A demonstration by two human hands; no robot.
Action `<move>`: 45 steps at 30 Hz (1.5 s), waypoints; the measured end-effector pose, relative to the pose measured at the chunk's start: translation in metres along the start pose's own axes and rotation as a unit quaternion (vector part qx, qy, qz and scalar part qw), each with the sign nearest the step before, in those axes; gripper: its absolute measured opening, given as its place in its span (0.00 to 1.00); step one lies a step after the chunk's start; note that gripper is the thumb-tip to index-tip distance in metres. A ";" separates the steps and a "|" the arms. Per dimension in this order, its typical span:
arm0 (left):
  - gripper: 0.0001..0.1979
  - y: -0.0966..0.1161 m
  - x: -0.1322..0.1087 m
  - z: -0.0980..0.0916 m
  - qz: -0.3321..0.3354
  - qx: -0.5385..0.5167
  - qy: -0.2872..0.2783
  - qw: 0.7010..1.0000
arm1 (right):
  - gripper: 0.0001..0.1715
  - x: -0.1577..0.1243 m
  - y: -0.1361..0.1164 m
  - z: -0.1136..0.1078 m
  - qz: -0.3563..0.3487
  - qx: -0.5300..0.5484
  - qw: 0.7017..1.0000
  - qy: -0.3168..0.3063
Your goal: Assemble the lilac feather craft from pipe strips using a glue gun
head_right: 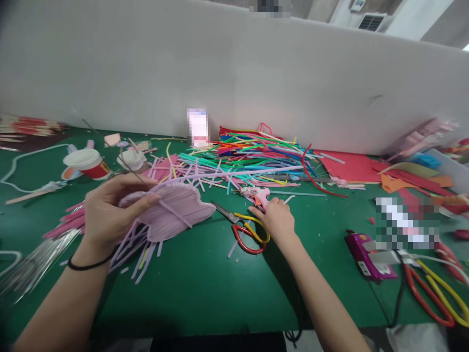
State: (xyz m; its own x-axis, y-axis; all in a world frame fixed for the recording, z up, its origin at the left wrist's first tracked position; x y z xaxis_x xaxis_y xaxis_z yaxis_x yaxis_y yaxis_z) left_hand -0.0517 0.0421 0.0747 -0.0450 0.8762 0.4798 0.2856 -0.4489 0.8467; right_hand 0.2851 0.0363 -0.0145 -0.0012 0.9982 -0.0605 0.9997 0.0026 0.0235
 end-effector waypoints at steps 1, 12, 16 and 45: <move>0.11 0.001 -0.001 0.001 0.005 0.004 0.011 1.000 | 0.38 0.000 -0.001 0.002 0.001 -0.010 1.000 0.005; 0.09 0.002 -0.004 0.006 0.001 -0.012 0.020 1.000 | 0.25 -0.002 -0.003 0.000 0.060 0.063 0.995 0.052; 0.09 0.001 -0.006 0.008 -0.013 -0.005 0.042 0.999 | 0.25 -0.020 -0.001 -0.020 0.097 0.174 0.971 0.134; 0.03 0.005 -0.008 0.011 -0.033 -0.008 0.070 0.997 | 0.21 -0.032 -0.084 -0.079 -0.039 0.378 0.896 0.232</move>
State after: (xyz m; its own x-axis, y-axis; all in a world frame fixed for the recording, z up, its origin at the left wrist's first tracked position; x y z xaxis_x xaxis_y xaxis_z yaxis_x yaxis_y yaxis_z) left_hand -0.0393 0.0347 0.0725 -0.1958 0.8717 0.4491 0.2625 -0.3947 0.8805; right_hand 0.1991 0.0087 0.0640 0.0940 0.9151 0.3922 0.7269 0.2061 -0.6551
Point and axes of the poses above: each hand's wrist, its own x-axis towards the middle knuckle, its own z-axis out of the palm, y = z × x, the point moved 4 cm from there along x, towards the middle knuckle, and after that the axes turned 14 degrees about -z, right-handed, at the moved point
